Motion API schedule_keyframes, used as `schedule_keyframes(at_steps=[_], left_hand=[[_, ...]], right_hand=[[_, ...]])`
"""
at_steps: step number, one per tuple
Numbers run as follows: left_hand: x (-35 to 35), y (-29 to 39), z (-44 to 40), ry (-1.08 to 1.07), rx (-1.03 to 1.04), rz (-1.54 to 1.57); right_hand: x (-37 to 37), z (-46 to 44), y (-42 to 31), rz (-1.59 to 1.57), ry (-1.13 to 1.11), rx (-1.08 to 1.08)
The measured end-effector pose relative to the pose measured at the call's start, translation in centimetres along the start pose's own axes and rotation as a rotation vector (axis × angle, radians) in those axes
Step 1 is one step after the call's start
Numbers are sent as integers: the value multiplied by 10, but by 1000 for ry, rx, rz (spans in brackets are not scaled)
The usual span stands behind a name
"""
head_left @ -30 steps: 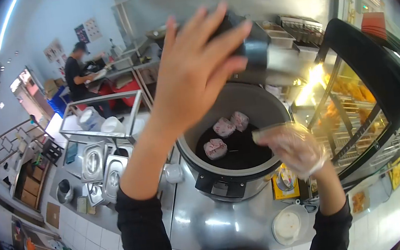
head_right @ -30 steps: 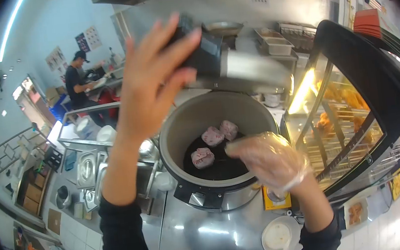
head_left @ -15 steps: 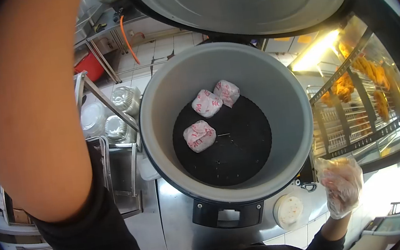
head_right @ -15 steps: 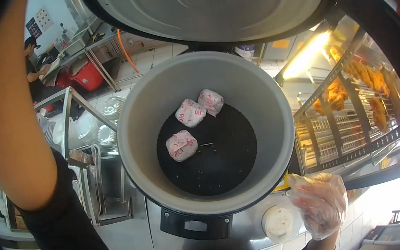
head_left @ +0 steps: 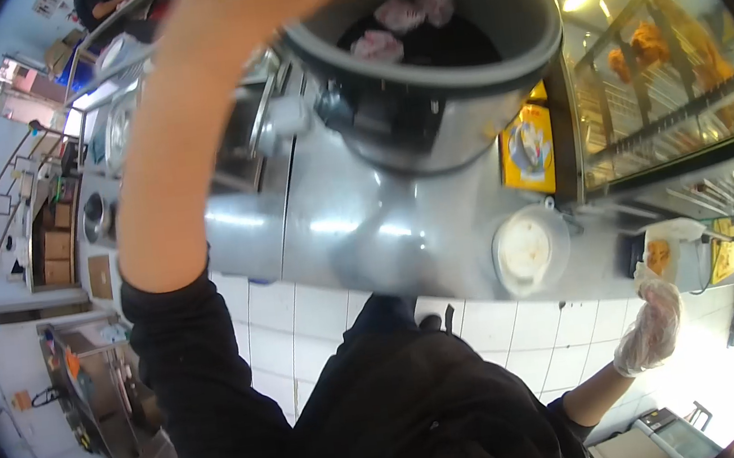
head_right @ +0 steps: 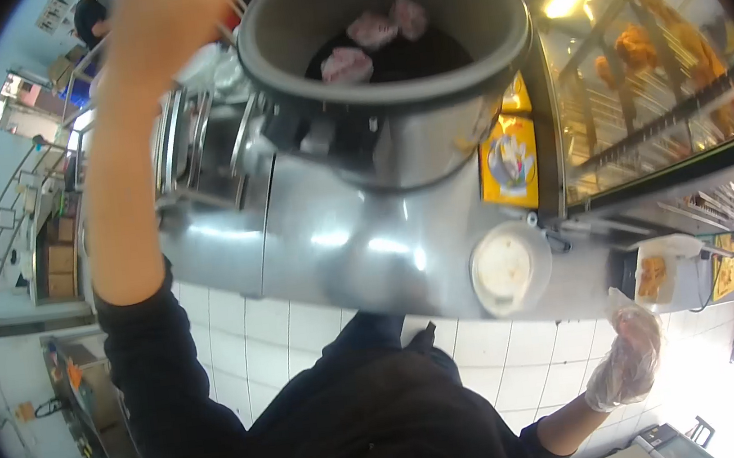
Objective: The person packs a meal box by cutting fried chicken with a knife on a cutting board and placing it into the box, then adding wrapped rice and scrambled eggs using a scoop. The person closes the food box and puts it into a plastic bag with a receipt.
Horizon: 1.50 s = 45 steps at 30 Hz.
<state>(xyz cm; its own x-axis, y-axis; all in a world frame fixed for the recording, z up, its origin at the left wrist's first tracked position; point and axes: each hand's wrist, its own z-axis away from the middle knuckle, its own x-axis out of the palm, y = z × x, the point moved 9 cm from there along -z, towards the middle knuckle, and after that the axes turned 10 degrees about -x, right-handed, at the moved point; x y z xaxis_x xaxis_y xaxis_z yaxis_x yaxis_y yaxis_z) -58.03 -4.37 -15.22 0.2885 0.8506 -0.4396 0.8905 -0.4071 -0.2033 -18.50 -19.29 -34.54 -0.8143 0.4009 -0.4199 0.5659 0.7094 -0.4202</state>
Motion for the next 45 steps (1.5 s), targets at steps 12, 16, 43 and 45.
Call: schedule_keyframes(at_steps=[12,16,43,45], left_hand=[[-27,60,181,-415,-489,-47],[-85,92,251,-245,-665,242],[-193,-170,1056,-294,-1966,-110],[-174,-193,1083,-379,-2040,3]], right_hand=[[-15,86,-65,-288,-168,80],[-4,115,-63,-235,-245,112],[552,320,-406,-867,-1517,431],[574,329,-398,-741,-1503,430]])
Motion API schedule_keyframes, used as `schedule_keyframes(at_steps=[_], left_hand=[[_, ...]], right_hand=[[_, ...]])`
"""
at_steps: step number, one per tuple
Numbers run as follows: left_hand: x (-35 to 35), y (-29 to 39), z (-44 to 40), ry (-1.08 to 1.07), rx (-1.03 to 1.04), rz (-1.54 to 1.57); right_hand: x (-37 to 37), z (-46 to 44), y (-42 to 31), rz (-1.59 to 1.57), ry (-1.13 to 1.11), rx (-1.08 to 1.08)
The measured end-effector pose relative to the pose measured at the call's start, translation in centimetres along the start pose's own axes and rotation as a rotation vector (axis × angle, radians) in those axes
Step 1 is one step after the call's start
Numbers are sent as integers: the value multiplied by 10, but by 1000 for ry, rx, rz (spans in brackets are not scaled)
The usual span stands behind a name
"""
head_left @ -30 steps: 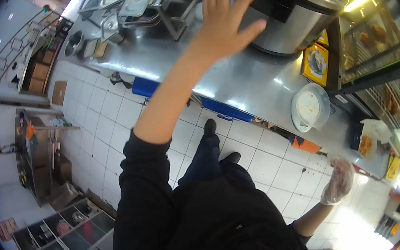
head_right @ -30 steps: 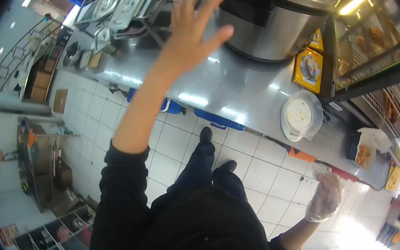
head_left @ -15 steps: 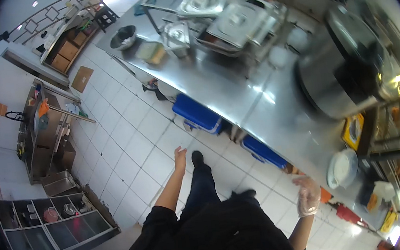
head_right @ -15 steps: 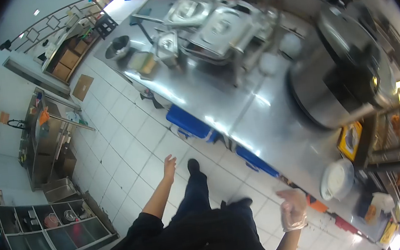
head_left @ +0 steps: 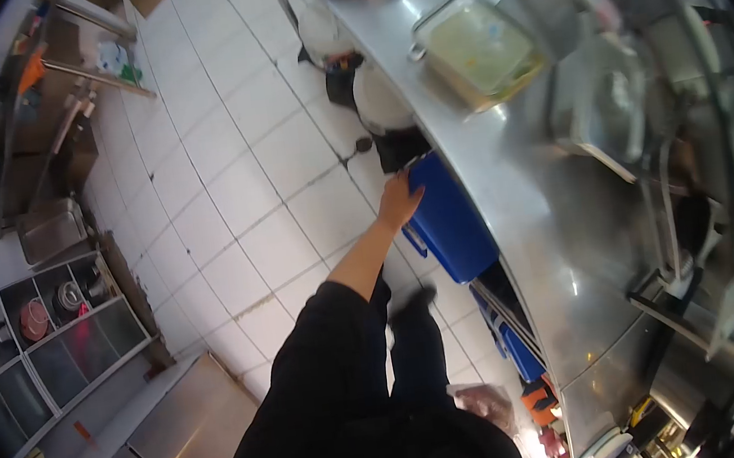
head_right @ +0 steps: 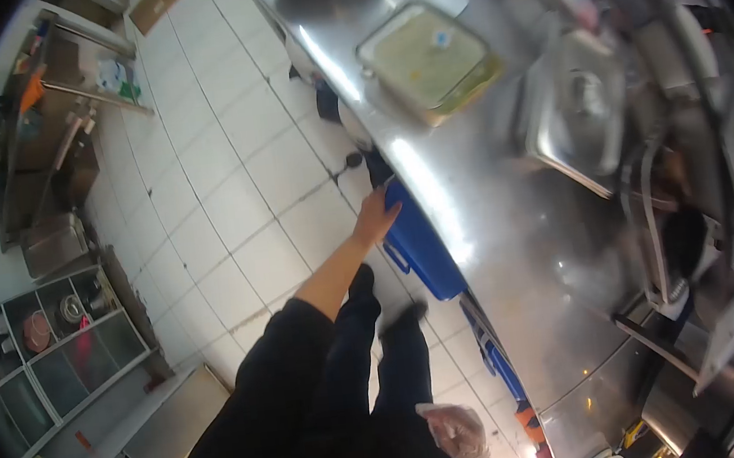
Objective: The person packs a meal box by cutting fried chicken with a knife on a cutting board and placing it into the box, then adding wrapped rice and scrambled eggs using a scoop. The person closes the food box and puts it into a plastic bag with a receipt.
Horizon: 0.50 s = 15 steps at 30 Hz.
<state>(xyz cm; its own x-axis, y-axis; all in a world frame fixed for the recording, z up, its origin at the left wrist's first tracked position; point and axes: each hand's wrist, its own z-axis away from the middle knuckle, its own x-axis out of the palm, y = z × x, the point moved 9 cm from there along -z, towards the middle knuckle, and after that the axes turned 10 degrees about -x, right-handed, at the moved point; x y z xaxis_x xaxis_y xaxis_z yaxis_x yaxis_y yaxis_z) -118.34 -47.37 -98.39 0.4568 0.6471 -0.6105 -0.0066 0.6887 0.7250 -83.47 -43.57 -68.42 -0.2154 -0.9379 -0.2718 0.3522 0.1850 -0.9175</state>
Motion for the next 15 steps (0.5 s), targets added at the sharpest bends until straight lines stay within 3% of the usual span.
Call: schedule_keyframes(at_steps=[3,7,10,11,12,13,14,15], left_hand=[[9,-13,-22,-148,-119,-83],[5,-13,-20,-58,-161,-50],[2,-8,-13,-57,-207,47],[2,-9,-11,-47,-226,58],[1,-7,-9,-47,-233,68],[-2,-6,-9,-45,-235,75],[-6,-6,-10,-30,-241,84],[-5,-5,-9,-80,-243,134]], right_hand=[[-4,-33,19,183,44,95],[8,-67,59,252,-79,124],[32,-136,32,149,-149,-216],[37,-151,39,89,-139,-191],[54,-192,2,165,-229,-331],[63,-209,-2,-25,-259,-368],[70,-229,-20,164,-235,-607],[82,-249,-25,14,-308,-544]])
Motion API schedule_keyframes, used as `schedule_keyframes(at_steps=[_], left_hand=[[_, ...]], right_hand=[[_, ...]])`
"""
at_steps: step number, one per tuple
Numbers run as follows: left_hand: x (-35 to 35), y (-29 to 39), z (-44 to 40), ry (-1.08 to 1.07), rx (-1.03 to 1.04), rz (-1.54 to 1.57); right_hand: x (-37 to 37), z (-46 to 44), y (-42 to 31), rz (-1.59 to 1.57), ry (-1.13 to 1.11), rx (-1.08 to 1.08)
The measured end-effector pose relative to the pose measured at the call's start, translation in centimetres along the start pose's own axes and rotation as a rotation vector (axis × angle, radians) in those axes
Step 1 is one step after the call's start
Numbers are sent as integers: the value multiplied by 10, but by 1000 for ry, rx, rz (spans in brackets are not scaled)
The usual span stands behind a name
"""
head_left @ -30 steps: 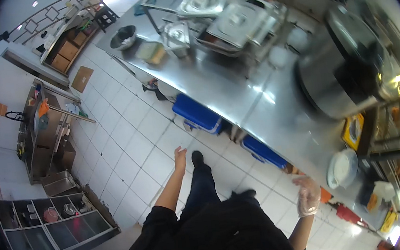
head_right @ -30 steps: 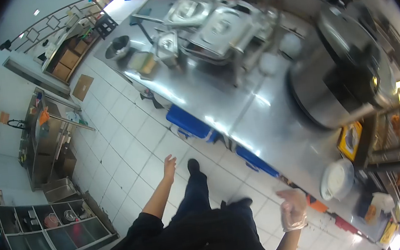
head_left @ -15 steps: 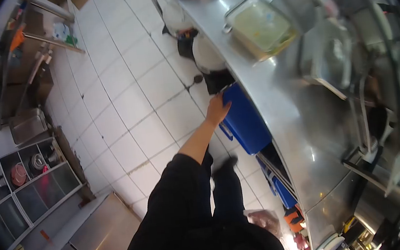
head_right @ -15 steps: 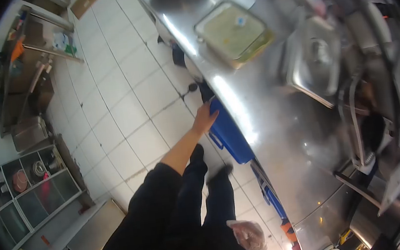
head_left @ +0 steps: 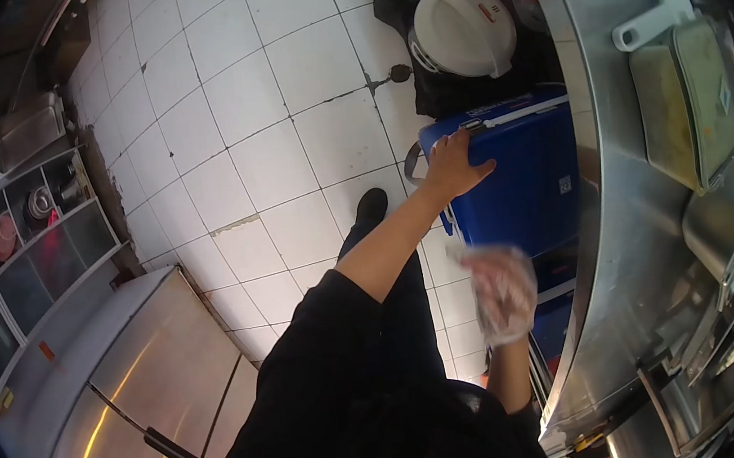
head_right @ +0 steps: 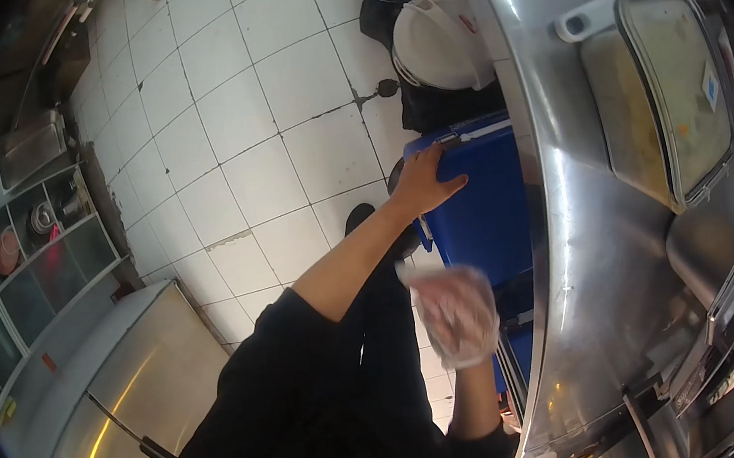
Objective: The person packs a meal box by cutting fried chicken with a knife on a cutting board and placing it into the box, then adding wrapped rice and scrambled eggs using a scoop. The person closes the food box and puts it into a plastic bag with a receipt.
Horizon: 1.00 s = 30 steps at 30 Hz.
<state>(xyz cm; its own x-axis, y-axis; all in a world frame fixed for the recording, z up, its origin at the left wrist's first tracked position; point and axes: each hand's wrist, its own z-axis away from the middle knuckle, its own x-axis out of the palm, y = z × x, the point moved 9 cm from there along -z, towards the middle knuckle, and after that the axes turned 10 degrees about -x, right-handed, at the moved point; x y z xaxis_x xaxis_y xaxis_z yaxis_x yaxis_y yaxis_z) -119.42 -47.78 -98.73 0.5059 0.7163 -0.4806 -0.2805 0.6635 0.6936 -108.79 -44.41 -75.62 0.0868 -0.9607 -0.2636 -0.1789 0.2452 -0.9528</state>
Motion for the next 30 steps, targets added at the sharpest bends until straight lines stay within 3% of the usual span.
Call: schedule_keyframes(at_steps=[2,4,5,7,10,12,15,17,18,19,20,22,24,25,26,28,30], left_hand=[[-13,8,8,-51,-8,50],[-23,39,33,-306,124,-98],[-23,53,54,-382,202,-96],[-13,67,101,-476,277,40],[36,70,172,-670,280,287],[79,68,223,-833,247,423],[131,57,283,-1023,185,549],[160,48,311,-1113,137,610],[173,42,321,-1148,108,637],[185,36,329,-1177,81,658],[196,29,334,-1195,55,678],[214,13,332,-1170,-2,710],[225,-13,319,-1045,-112,780],[225,-30,305,-919,-197,857],[177,-25,268,-870,-454,1394],[149,-59,242,-551,-505,1354],[142,-100,244,-499,-344,1467]], right_hand=[[4,-46,-7,110,13,-37],[6,-94,-28,214,78,-199],[14,-117,-50,427,72,-410],[29,-152,-52,49,125,-391],[65,-173,-95,217,59,-663],[102,-182,-102,197,-301,-617],[91,-141,-66,211,-173,-645],[58,-115,-11,50,41,-493],[38,-104,24,150,153,-380],[10,-70,99,-162,438,-43],[-25,-38,151,184,564,243],[-83,20,247,39,1058,515],[-127,111,352,14,1345,822],[-163,164,440,664,621,1248],[-197,212,523,1344,-178,1414],[-186,191,543,1288,-108,1153],[-176,155,516,1178,-21,628]])
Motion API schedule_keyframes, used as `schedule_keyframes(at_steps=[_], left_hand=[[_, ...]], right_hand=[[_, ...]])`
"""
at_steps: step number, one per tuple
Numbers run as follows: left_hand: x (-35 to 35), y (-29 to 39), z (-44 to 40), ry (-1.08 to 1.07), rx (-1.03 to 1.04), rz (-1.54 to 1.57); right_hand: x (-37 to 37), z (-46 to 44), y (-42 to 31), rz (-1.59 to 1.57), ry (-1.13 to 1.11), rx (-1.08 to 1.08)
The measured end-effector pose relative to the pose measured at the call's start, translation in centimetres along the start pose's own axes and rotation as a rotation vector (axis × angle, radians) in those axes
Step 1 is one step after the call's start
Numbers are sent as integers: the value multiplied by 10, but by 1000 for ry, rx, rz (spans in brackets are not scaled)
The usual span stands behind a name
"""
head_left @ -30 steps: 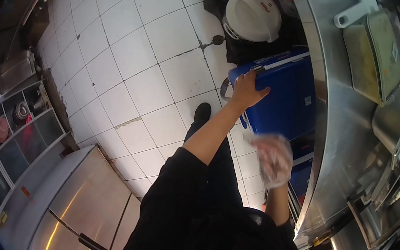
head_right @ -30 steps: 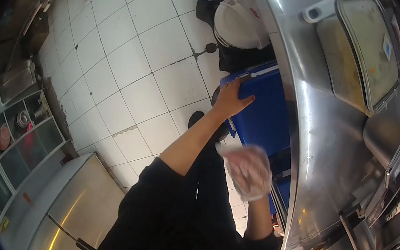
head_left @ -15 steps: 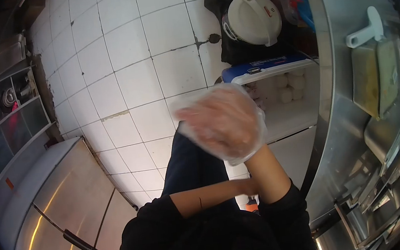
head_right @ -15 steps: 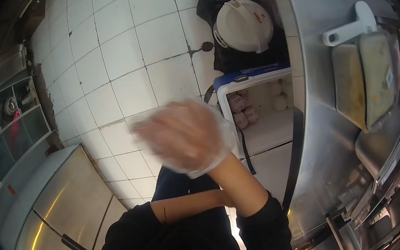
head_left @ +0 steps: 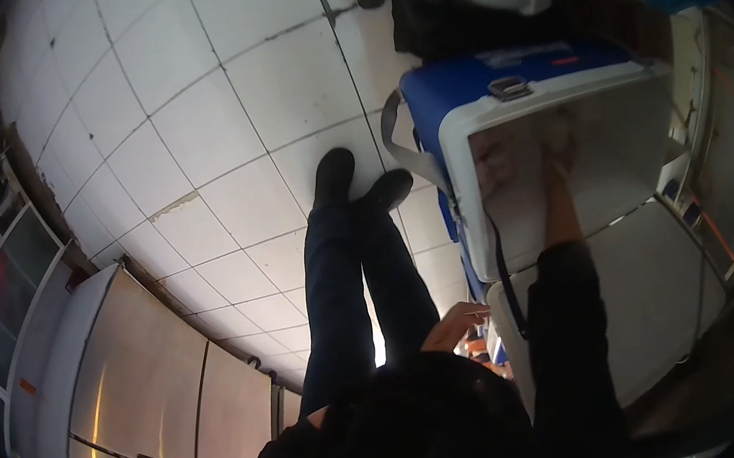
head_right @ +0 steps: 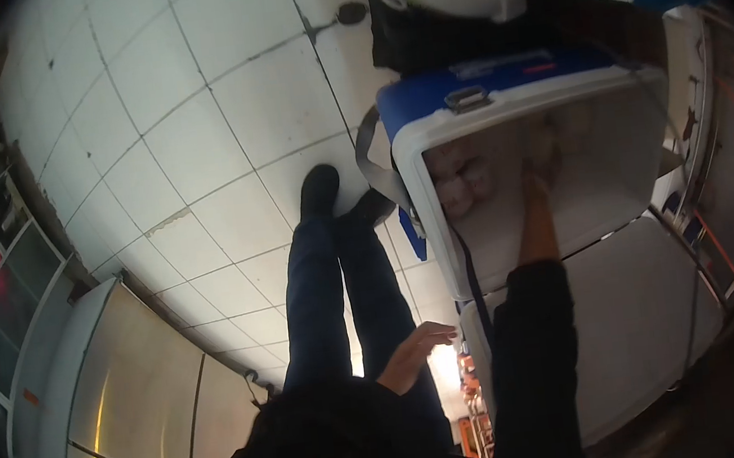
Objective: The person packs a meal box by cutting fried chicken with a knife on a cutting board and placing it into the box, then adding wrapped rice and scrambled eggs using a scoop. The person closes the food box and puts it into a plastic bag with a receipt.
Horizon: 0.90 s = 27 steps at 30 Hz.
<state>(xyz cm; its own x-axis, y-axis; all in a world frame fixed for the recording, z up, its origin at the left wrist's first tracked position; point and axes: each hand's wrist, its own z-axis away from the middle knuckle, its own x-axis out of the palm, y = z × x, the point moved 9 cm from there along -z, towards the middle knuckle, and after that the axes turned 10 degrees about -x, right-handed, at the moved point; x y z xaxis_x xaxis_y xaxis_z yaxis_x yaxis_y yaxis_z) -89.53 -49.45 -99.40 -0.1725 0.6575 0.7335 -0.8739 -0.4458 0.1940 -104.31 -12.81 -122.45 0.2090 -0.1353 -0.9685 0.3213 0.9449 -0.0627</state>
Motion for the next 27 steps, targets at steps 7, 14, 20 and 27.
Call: schedule_keyframes(at_steps=[7,14,20,27], left_hand=[[-92,-33,30,207,-71,227],[-126,-48,37,332,-91,185],[-143,-32,53,393,-67,51],[-145,12,85,402,-44,-278]], right_hand=[[25,-42,13,362,-136,-404],[0,-49,-25,394,-473,-198],[25,-9,-11,396,-514,-231],[-72,107,-69,-807,380,660]])
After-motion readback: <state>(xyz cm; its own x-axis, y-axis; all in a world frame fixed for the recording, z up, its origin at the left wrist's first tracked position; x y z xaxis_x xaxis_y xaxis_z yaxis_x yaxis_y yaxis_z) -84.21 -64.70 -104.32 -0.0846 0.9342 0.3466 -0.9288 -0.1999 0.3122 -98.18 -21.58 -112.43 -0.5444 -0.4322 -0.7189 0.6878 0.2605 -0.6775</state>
